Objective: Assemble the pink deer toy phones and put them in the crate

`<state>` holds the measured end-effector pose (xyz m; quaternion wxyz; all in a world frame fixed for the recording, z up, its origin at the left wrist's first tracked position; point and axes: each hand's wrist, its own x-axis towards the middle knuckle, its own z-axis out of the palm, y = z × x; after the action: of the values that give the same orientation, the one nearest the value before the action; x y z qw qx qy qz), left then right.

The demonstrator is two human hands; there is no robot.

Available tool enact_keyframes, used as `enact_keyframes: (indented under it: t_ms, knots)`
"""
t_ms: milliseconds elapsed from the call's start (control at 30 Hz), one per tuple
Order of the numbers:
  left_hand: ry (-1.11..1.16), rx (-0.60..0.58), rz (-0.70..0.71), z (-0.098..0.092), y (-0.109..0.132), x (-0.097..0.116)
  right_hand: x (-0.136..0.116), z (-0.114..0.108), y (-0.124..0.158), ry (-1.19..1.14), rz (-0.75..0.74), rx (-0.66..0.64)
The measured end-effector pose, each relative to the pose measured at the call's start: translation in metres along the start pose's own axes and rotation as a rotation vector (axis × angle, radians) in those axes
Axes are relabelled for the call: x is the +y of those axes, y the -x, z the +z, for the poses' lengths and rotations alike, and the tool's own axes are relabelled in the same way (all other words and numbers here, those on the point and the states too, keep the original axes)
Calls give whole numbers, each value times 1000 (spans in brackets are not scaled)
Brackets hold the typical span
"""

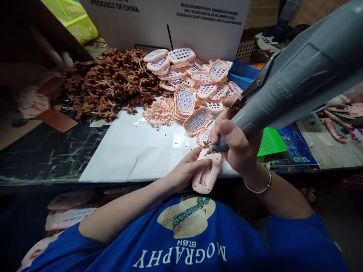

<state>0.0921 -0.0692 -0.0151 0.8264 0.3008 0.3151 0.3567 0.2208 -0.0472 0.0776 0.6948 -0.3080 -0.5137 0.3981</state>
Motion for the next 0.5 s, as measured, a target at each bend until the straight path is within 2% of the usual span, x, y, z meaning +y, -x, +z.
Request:
enact_keyframes:
  t_ms: [233,500]
  knots:
    - [14,-7,-3,2,1,3,10,-7,-1,172,28,-79]
    - [-3,-1,-11,0,0,0,16,-6,8,76,83,-109]
